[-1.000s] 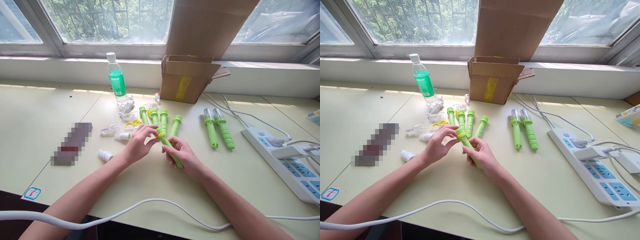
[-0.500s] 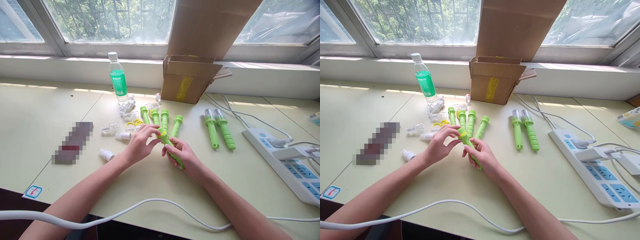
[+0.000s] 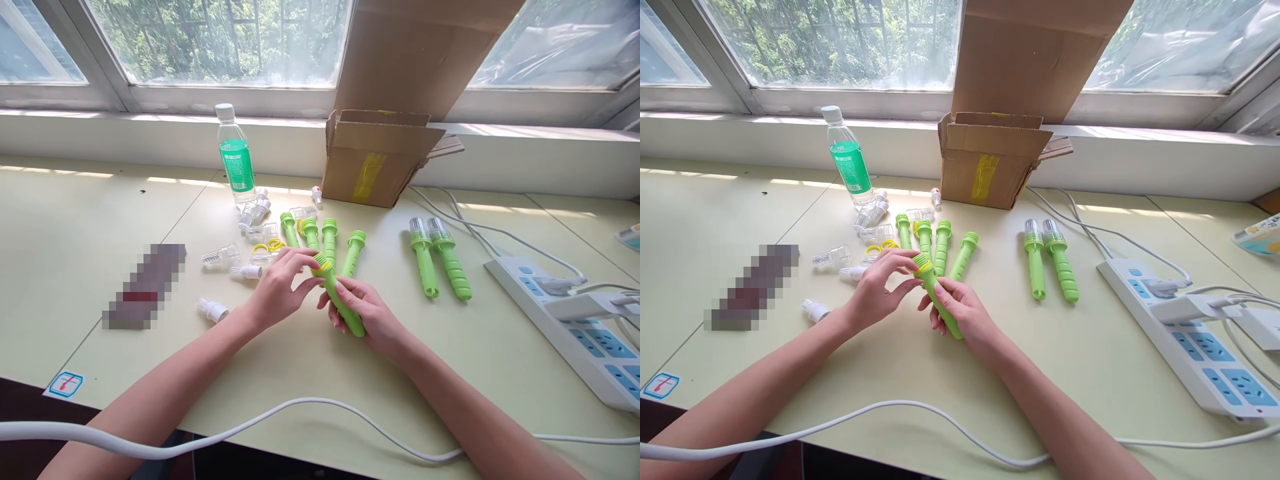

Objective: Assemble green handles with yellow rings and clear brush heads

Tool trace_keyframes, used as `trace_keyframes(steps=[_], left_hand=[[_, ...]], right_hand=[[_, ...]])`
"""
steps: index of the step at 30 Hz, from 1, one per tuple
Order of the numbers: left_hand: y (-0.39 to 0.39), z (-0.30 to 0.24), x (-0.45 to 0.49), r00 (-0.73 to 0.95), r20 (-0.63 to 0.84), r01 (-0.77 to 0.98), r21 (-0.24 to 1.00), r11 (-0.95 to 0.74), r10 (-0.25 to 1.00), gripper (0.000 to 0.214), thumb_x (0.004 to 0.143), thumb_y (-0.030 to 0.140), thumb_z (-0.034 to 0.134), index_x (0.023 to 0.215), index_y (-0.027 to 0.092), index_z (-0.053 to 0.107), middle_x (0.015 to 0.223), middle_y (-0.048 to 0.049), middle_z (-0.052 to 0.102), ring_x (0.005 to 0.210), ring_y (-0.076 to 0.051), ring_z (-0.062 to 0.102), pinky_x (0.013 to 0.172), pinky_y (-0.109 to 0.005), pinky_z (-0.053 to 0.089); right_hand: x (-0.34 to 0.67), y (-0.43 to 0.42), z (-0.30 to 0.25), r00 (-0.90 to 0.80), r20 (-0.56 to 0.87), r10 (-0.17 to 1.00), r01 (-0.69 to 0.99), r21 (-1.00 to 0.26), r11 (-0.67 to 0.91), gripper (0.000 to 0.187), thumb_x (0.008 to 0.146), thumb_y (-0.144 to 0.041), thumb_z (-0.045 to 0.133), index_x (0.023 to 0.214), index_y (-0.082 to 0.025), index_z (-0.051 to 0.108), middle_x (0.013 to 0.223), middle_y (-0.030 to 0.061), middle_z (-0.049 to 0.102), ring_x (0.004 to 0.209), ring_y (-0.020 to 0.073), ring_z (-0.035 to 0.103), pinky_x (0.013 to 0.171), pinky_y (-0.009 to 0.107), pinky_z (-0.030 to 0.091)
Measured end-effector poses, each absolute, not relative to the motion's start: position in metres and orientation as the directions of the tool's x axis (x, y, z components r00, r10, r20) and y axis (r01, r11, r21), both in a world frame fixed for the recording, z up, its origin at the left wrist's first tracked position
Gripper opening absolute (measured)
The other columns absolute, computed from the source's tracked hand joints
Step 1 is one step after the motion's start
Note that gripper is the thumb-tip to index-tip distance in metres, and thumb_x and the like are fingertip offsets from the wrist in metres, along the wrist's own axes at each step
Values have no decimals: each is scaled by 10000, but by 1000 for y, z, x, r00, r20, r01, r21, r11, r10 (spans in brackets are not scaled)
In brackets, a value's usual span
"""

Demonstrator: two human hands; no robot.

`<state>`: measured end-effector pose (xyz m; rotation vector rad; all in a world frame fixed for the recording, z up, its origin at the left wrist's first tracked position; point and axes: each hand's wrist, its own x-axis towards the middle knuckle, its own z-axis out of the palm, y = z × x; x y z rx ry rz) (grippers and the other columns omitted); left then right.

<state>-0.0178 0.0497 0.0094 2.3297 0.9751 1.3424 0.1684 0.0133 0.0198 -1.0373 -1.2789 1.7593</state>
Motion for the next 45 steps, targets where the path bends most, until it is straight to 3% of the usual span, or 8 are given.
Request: trace_keyframes(steps=[5,10,14,21,28,32,40,45], left_hand=[[50,9,-17,347,633,399,568,-720,692,100,843,218,617,917,194,554,1082,-92,643,1020,-204,602,715,-340,583],[49,10,-19,370,642,409,537,-738,672,138,824,233,641,916,199,545,1099,-100,642,1067,-225,591,849,-430,548],[48,9,-19,404,610,400,552,-731,682,251,790,234,671,998,198,534,1143,-121,611,1103,-245,572,804,-407,560],[51,10,-19,376,656,420,509,-752,654,131,841,166,609,949,205,546,1113,-87,635,1058,-214,587,878,-421,520],[50,10,-18,351,684,412,500,-762,639,95,835,200,630,896,198,558,1069,-84,656,1016,-209,612,862,-410,514],[50,10,-17,344,691,412,498,-763,636,96,830,205,638,880,196,556,1065,-84,658,1007,-207,615,855,-402,517],[49,12,-18,369,672,402,507,-762,642,116,844,181,612,941,199,551,1097,-94,636,1060,-212,590,869,-412,525],[50,11,-17,348,688,415,496,-763,637,94,844,208,618,906,202,547,1067,-85,648,1017,-209,607,850,-415,532]], right_hand=[[170,14,18,-409,-193,892,-69,-968,-242,295,882,-480,516,970,-201,559,776,25,627,416,66,395,371,215,288],[171,14,17,-366,-227,903,-41,-965,-259,348,808,-425,640,1035,-220,476,697,-11,646,362,59,371,341,198,259],[172,15,17,-362,-219,906,-79,-961,-263,342,806,-458,629,1007,-212,504,729,4,646,376,68,403,335,207,262],[172,16,21,-418,-209,884,-114,-953,-279,301,840,-477,577,944,-195,564,790,51,645,508,110,494,441,237,371],[175,16,20,-435,-236,869,-61,-955,-291,281,874,-466,528,978,-205,515,698,13,660,321,52,335,325,204,199],[174,15,18,-402,-213,890,-31,-969,-246,313,815,-403,646,1008,-216,486,711,-8,663,307,41,344,302,185,215],[171,16,17,-428,-148,892,-107,-971,-212,243,886,-415,559,980,-190,564,830,35,629,509,86,517,441,215,412],[171,15,17,-417,-177,892,-70,-972,-225,260,898,-435,527,939,-181,565,804,35,632,442,59,444,369,188,319]])
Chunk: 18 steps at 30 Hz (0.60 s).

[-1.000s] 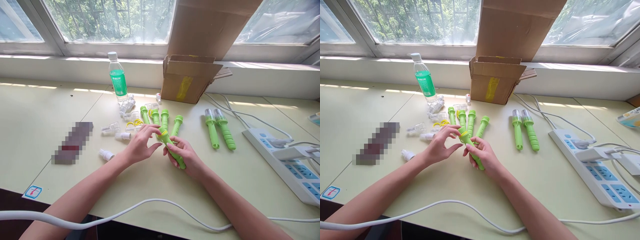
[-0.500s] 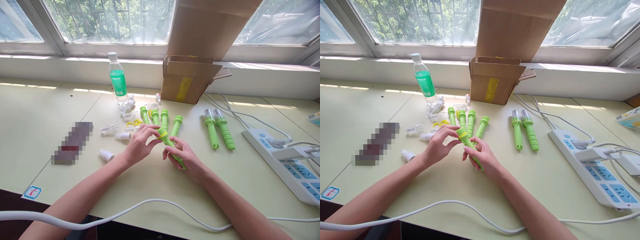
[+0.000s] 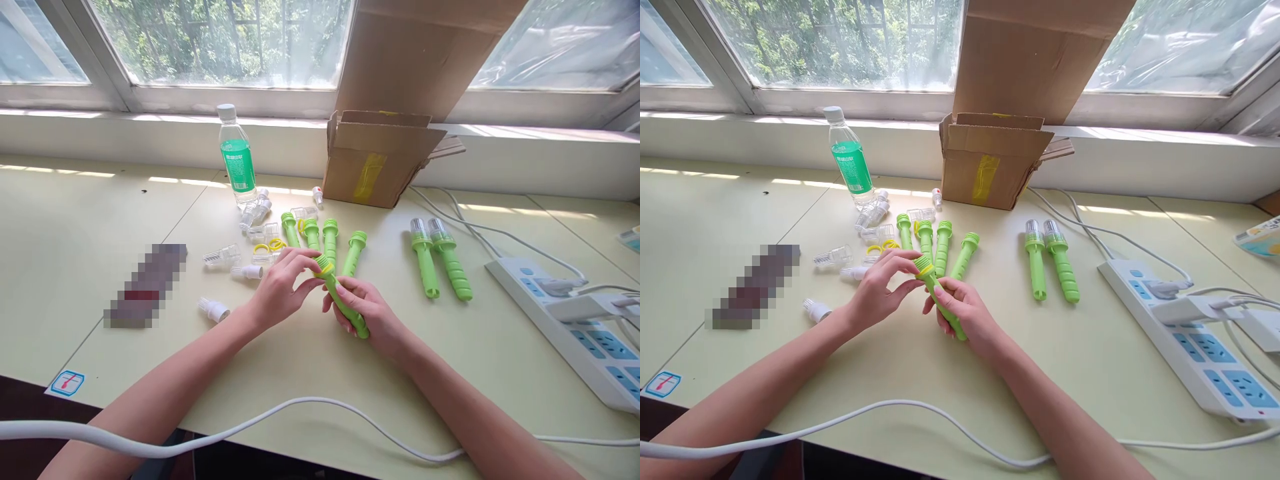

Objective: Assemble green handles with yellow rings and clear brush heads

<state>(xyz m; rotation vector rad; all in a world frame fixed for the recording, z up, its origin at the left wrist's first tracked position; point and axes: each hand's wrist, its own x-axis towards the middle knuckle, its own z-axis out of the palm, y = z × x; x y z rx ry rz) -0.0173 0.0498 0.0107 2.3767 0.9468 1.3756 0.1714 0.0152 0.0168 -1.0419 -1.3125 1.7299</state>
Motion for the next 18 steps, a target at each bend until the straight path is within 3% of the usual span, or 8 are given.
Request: trace_keyframes(steps=[6,9,13,18], left_hand=[[49,9,-17,368,674,415,498,-762,640,118,835,203,630,912,199,541,1082,-92,645,1042,-215,596,860,-421,528],[49,9,-18,382,652,413,514,-752,655,114,846,190,611,939,197,544,1115,-96,632,1050,-209,586,844,-408,542],[50,10,-18,355,670,421,508,-752,652,106,847,212,615,924,197,544,1079,-91,633,1025,-203,592,826,-395,548],[50,10,-18,321,714,431,476,-767,623,127,827,234,649,852,187,534,997,-83,647,998,-202,606,847,-395,524]], right_hand=[[172,15,14,-336,-240,911,-7,-966,-257,349,773,-388,703,1001,-213,505,739,-15,631,349,48,399,294,178,271],[172,15,15,-344,-213,915,-43,-969,-242,280,807,-397,666,956,-199,534,792,-2,615,405,63,464,319,186,317],[172,15,17,-422,-146,895,-76,-978,-195,238,884,-412,567,904,-175,578,796,23,616,536,91,539,470,221,440],[173,16,17,-454,-187,871,1,-978,-209,339,928,-466,466,846,-160,586,701,22,611,468,68,475,420,199,360]])
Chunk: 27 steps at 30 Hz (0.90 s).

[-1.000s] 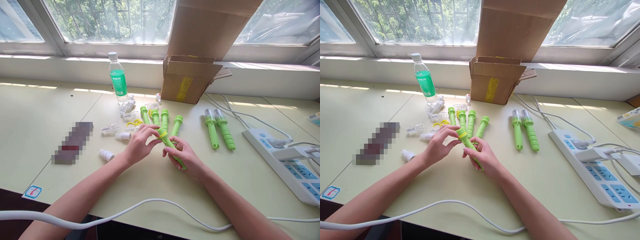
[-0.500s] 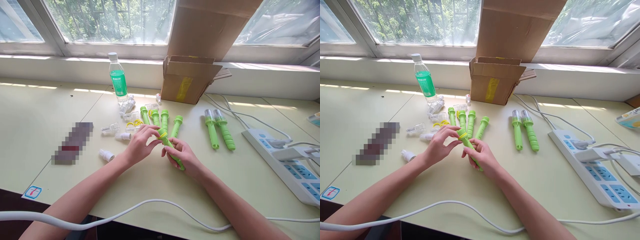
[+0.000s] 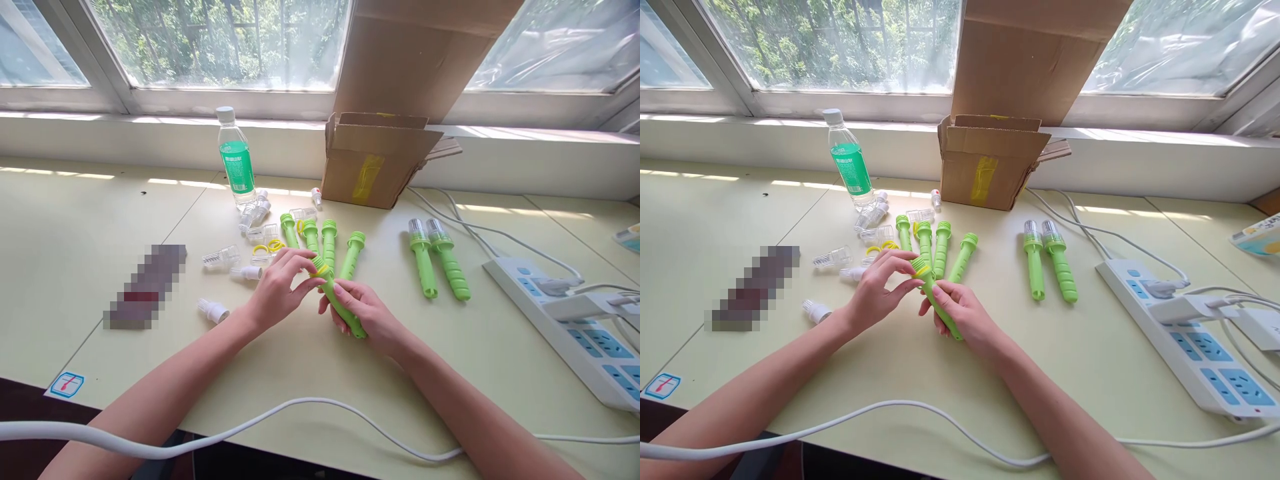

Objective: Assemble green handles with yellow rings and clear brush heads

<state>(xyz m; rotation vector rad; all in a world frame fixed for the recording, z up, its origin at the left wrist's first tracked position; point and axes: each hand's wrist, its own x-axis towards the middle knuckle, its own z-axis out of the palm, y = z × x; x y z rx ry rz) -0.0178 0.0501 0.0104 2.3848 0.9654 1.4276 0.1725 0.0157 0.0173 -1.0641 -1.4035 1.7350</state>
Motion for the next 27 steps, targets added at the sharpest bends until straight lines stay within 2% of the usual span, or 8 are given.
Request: trace_keyframes(steps=[4,8,13,16,19,23,27], left_hand=[[49,9,-18,362,677,420,496,-760,641,174,809,255,670,898,194,533,1058,-94,643,1035,-217,590,862,-415,513],[48,10,-18,373,652,407,524,-748,660,153,818,230,655,900,195,531,1076,-99,638,1060,-218,582,880,-420,508],[49,11,-17,337,683,418,508,-753,648,135,818,246,658,846,195,537,1037,-86,655,970,-202,615,828,-401,524],[48,13,-17,321,702,417,498,-761,636,142,814,257,665,825,194,538,1001,-83,666,959,-203,622,824,-399,520],[47,15,-18,334,697,403,503,-765,634,153,807,268,670,863,196,548,1018,-95,662,1006,-217,612,847,-412,515],[47,15,-20,384,668,391,507,-768,637,222,787,280,688,943,196,554,1115,-115,641,1057,-232,591,892,-444,501],[49,11,-19,396,655,396,511,-763,644,141,827,214,635,949,206,564,1120,-100,643,1031,-216,602,860,-428,526]], right_hand=[[173,16,16,-415,-231,880,7,-968,-250,286,860,-442,595,981,-193,522,727,8,652,363,42,395,339,182,278],[173,16,16,-397,-240,886,15,-967,-256,348,787,-375,700,1001,-214,478,682,-23,647,353,47,401,328,172,289],[172,16,16,-399,-198,895,-29,-973,-228,264,828,-400,646,946,-190,539,784,8,634,414,63,474,360,196,353],[171,15,17,-419,-153,895,-54,-980,-193,240,858,-395,608,959,-180,572,796,16,622,485,78,508,437,214,413],[171,14,19,-451,-140,882,-66,-980,-189,249,891,-415,554,948,-175,584,740,11,601,530,95,519,477,221,420],[171,13,21,-452,-172,875,-71,-971,-227,270,902,-444,516,887,-180,569,722,8,590,495,88,480,443,215,350],[172,14,21,-445,-216,869,-64,-960,-272,281,903,-460,478,890,-189,554,673,-3,595,364,60,355,381,224,239]])
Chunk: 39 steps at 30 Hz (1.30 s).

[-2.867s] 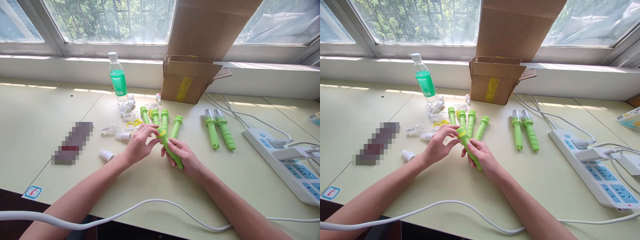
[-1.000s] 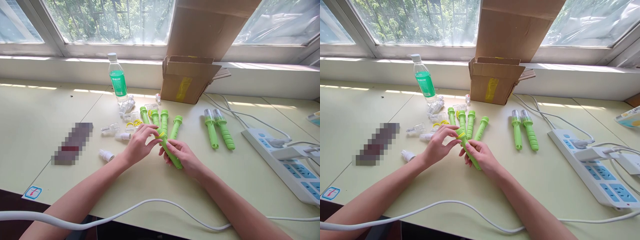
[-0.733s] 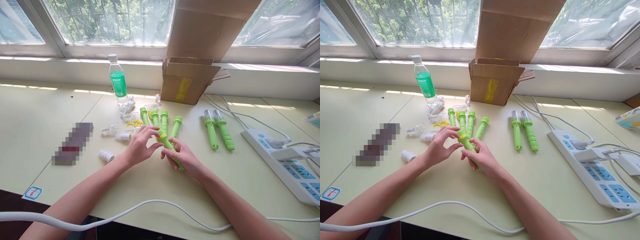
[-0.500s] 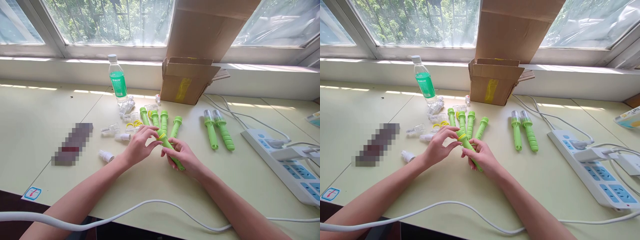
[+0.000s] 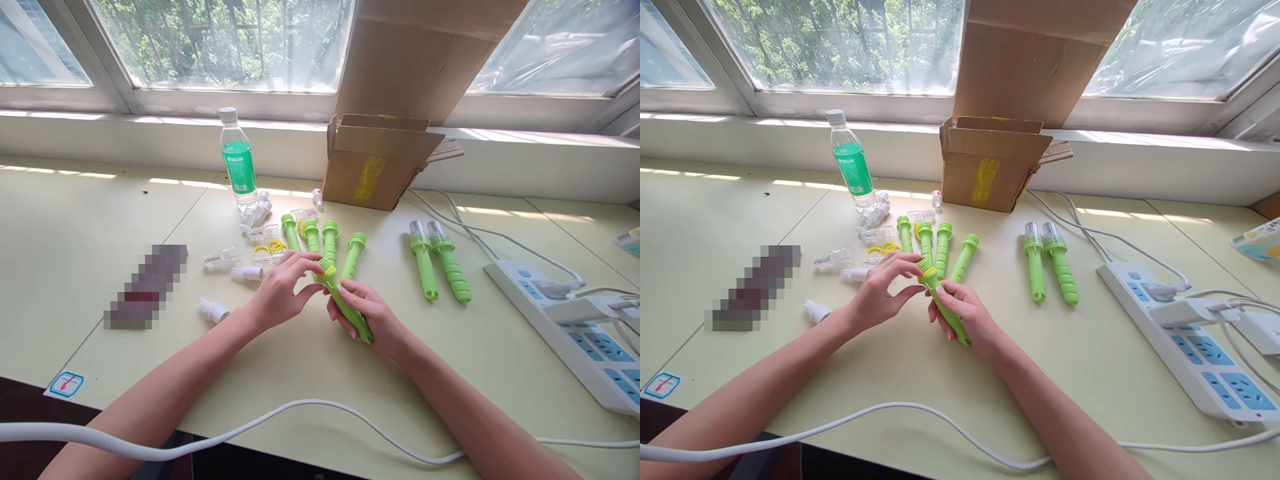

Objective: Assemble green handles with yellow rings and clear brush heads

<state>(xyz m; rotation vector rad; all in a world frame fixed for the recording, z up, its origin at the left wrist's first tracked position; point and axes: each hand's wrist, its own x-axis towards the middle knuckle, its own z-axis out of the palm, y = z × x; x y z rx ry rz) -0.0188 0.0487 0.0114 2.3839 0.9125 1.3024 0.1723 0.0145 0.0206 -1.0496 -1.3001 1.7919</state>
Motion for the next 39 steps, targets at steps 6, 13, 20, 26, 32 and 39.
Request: trace_keyframes(steps=[6,13,20,26,32,39], left_hand=[[48,10,-15,350,688,408,499,-765,636,64,845,187,612,892,201,571,1064,-85,671,978,-200,628,835,-410,537],[47,11,-15,334,699,409,497,-765,632,75,840,188,621,901,193,579,1050,-92,667,975,-201,619,828,-405,539],[47,12,-15,324,720,417,474,-776,614,81,836,215,629,898,203,578,1009,-82,658,967,-201,617,818,-394,537],[47,9,-15,332,707,420,482,-769,625,121,812,245,661,876,203,567,1015,-82,660,973,-210,615,829,-399,523],[46,7,-15,336,691,427,494,-757,640,150,801,256,674,877,204,556,1033,-84,657,993,-215,608,846,-408,513],[45,4,-11,267,660,399,587,-704,702,170,792,283,684,839,196,546,953,-71,650,985,-207,612,748,-359,568]], right_hand=[[174,15,18,-418,-220,882,-44,-964,-262,272,836,-427,592,967,-203,511,637,-22,623,319,49,353,359,206,224],[172,15,17,-397,-195,897,-77,-967,-244,295,819,-454,621,945,-198,544,726,6,635,395,69,435,364,208,304],[170,13,21,-434,-199,879,-76,-964,-255,331,870,-503,526,882,-181,601,760,41,623,482,92,451,426,228,340],[171,14,19,-445,-226,866,-53,-959,-278,326,875,-500,504,900,-182,571,702,29,642,378,67,375,369,220,260],[172,14,18,-404,-239,883,5,-966,-259,370,787,-435,665,1032,-210,503,687,-17,636,353,55,388,321,188,268],[172,15,17,-409,-241,880,-32,-960,-278,283,802,-444,634,866,-185,542,780,10,619,431,81,522,323,192,362]])
